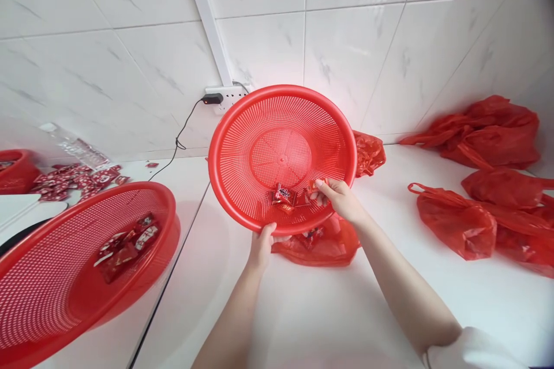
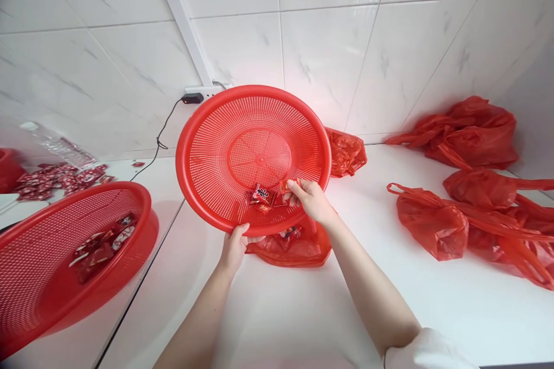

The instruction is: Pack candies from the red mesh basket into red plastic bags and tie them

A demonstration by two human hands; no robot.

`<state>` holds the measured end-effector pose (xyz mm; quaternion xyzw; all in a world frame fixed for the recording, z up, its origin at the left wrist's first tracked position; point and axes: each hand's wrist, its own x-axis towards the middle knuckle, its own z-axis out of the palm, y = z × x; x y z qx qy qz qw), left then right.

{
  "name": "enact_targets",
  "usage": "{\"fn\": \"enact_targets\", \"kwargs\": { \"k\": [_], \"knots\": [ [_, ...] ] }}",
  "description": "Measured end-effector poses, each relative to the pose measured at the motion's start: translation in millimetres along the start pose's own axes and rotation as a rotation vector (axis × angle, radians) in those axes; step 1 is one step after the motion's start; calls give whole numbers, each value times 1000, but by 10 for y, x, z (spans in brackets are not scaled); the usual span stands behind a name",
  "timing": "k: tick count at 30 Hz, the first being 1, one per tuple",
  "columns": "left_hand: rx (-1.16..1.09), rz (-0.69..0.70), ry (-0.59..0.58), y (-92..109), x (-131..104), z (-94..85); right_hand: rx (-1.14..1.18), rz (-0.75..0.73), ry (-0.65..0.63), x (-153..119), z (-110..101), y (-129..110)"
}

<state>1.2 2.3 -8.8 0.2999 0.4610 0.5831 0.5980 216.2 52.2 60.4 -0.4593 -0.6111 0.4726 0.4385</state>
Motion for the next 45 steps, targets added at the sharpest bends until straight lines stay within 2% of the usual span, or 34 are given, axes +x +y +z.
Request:
{"fn": "enact_targets", "kwargs": {
  "k": [3,5,8,10,12,15,18,21,23,26,28,31,34,38,40,42,45],
  "knots": [
    [-5,25,48,55,33,-19,-109,16,-43,-77,-41,-130],
    [-25,62,81,89,57,-35,-147,78,-162,-127,-79,-198],
    [-60,121,111,135,84,-60,-192,228,-411,-169,-140,-213],
    [-70,145,130,159,92,-71,-327,296,-475,-175,-175,-172],
    [-67,161,143,174,92,-76,-540,307,-436,-176,-201,-128],
    [-50,178,142,175,75,-69,-824,223,-248,-189,-201,-127],
    [-11,164,117,147,22,-37,-824,49,-100,-211,-103,-192],
    [30,102,40,92,-77,30,-692,-144,-125,-216,115,-213],
    [40,49,-21,44,-149,85,-714,-220,-149,-207,290,-171],
    [31,-12,-77,-19,-226,153,-891,-190,-133,-184,483,-66],
    [27,-37,-79,-38,-243,176,-928,-154,-129,-169,519,-5],
    [15,-34,-69,-31,-223,174,-710,-158,-132,-145,447,31],
    [0,-5,-61,-7,-163,128,-286,-105,-123,-121,327,0],
    [-7,42,-2,30,-57,40,441,181,-131,-88,229,-84],
    [-26,79,25,60,-17,15,716,304,-136,-78,203,-117],
    [-48,110,54,98,7,7,835,329,-147,-77,176,-136],
    [-73,144,93,158,20,8,762,255,-163,-85,126,-141]
  ]
}}
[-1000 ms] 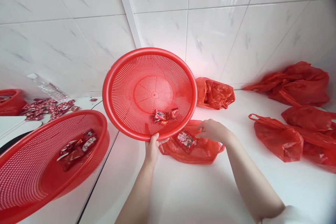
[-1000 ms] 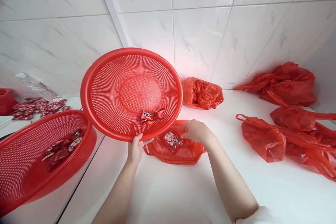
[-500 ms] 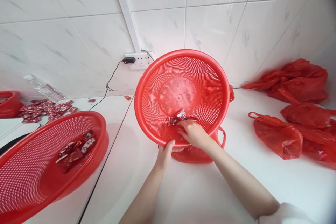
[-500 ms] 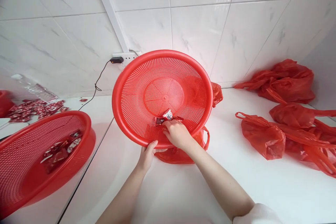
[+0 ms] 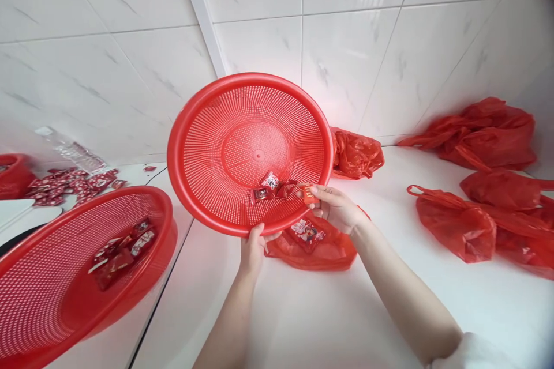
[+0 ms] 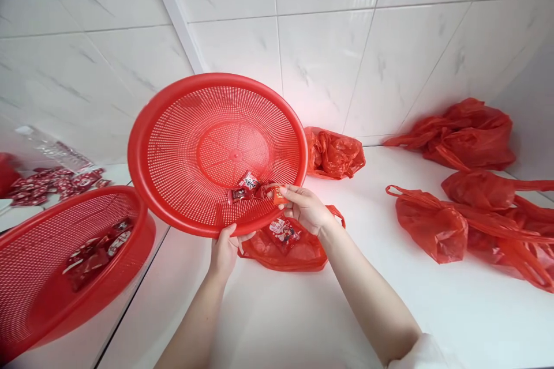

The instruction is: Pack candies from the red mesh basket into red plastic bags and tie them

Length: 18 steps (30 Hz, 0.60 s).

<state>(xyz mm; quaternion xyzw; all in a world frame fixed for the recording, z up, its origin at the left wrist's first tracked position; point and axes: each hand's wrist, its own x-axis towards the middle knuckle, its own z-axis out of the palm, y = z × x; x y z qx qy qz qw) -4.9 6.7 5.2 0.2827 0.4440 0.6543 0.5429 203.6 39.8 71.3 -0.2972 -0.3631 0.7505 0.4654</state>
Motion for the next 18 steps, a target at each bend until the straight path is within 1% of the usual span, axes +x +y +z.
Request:
{"fn": "enact_targets", "kwargs": {
  "k": [2,4,7,8,10,12,14,16,18],
  "knots": [
    [-13,17,9,30,10,-2,-109,-23,11,-13,-24,-22],
    [-17,34,9,49,23,-13,-207,-62,56,-24,-39,-53],
    [-11,67,21,56,43,-36,-357,-257,167,-59,-54,-130],
    [-12,73,26,54,49,-43,-416,-325,181,-82,-63,-165],
    [-18,79,32,49,58,-53,-556,-396,149,-144,-99,-241],
    [-18,91,35,45,63,-57,-741,-366,72,-218,-154,-309],
    [-8,109,45,44,63,-56,-977,-271,24,-281,-209,-350],
    [8,116,63,47,56,-51,-1214,-205,72,-313,-237,-358],
    [32,107,76,43,41,-46,-1368,-233,179,-311,-219,-337]
  ]
}}
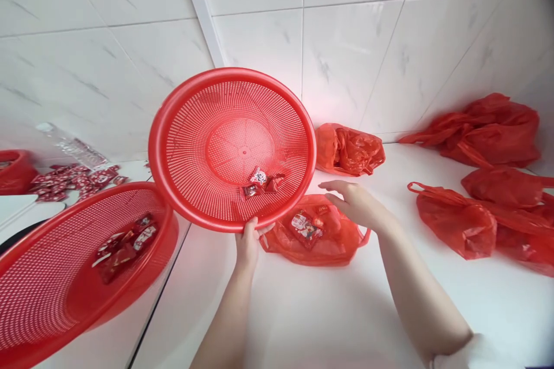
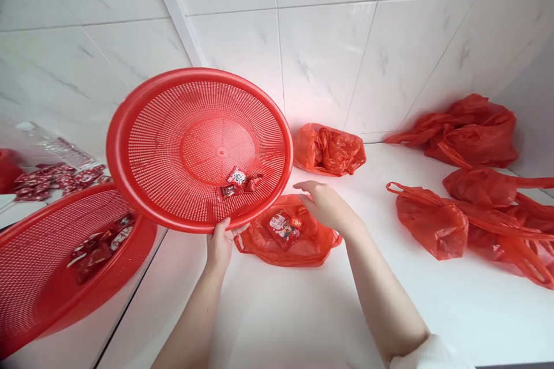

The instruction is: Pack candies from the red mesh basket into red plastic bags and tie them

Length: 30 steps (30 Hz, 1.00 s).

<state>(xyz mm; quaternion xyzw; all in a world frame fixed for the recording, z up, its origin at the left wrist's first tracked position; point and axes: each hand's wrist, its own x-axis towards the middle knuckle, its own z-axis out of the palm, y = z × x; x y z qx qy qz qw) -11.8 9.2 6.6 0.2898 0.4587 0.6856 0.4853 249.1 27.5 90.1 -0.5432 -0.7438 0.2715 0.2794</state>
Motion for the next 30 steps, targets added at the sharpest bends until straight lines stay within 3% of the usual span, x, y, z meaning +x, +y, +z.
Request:
{"fn": "enact_targets", "kwargs": {
  "k": [3,7,10,12,17,25,30],
  "knots": [
    [41,-29,-20,-35,-41,0,-48,-94,112,31,103,-80],
    [49,-129,-133,-138,-130,11,-242,-256,125,90,350,-148],
    [43,-229,-244,-207,-203,38,-507,-154,153,130,539,-108],
    [48,-258,-272,-234,-235,55,-567,-61,108,151,605,-64],
    [66,-262,-274,-267,-241,51,-511,2,-1,180,558,-4],
    [20,-230,-235,-196,-151,57,-355,-230,-126,112,477,-85],
    [1,-217,-200,-126,-85,52,-200,-262,-234,98,422,-119]
  ]
}}
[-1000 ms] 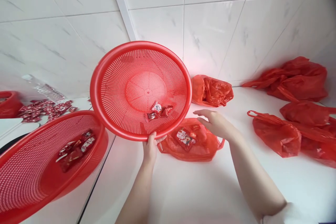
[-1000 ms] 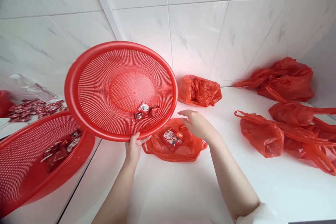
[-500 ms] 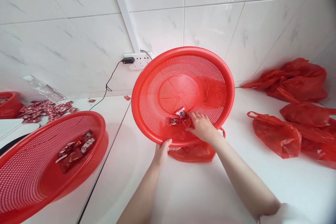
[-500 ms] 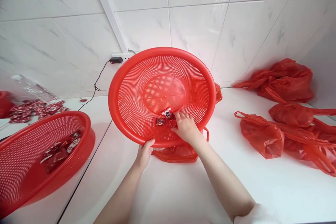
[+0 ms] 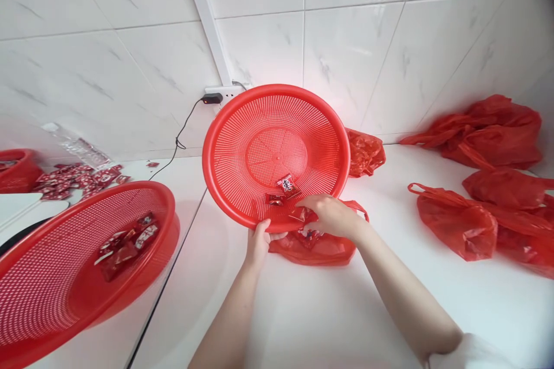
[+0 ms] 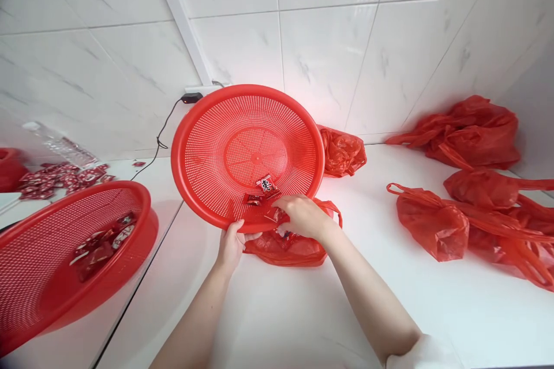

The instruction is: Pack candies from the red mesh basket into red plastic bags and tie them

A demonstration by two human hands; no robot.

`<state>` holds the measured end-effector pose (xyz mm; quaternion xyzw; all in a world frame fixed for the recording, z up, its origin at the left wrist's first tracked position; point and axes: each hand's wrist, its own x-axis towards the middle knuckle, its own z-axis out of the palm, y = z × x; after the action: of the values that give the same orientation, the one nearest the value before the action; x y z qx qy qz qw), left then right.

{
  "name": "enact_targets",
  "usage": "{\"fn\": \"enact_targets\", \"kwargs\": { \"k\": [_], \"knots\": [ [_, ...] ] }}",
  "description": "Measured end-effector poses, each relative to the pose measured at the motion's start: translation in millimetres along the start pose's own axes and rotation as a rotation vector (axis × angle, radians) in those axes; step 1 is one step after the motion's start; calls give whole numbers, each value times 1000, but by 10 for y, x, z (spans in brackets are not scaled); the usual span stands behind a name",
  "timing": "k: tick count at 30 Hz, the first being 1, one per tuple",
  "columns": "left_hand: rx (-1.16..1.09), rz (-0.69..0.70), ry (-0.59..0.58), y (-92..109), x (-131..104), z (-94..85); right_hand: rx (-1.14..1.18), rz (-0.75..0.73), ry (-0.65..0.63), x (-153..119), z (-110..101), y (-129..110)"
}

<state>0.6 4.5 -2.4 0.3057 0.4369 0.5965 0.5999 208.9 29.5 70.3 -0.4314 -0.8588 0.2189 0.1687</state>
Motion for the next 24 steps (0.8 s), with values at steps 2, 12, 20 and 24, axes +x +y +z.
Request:
{"fn": "enact_targets", "kwargs": {
  "k": [2,12,20,24],
  "knots": [
    [-5,7,21,14,12,-12,100,12,28,-17,-48,-8],
    [5,95,86,108,13,-3,279,10,111,-120,-238,31],
    [93,170,193,15,7,-17,419,118,30,-174,-352,130],
    [102,231,233,-10,4,-10,307,170,-17,-110,-229,140]
  ]
}}
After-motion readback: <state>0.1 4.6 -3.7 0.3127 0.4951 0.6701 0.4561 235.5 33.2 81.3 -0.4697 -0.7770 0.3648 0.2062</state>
